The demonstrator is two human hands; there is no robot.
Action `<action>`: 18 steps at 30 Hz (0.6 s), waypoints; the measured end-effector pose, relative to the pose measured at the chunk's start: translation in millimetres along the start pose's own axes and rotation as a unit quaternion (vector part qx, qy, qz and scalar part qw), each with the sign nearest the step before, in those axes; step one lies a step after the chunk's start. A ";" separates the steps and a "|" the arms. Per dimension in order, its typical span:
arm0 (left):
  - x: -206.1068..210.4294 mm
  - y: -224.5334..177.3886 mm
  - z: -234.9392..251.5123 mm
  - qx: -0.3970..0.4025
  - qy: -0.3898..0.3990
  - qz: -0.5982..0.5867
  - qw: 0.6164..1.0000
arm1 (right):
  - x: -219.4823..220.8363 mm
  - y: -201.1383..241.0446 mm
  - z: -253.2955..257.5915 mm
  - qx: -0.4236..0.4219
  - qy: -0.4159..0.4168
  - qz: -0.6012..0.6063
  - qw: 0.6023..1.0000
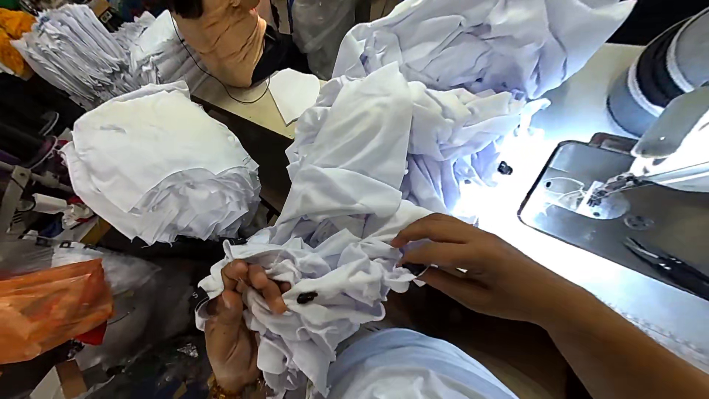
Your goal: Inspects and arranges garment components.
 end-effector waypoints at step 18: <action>51.7 73.0 4.3 -0.173 0.294 0.069 0.938 | -30.5 -11.9 41.5 -0.007 -0.071 -0.005 0.997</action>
Point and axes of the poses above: each hand's wrist, its own z-axis towards the middle knuckle, its own x-axis out of the palm, y = z × x, the point moved 5 cm from there along z, towards the middle knuckle, and after that the axes turned 3 degrees about x, right-handed, at the moved point
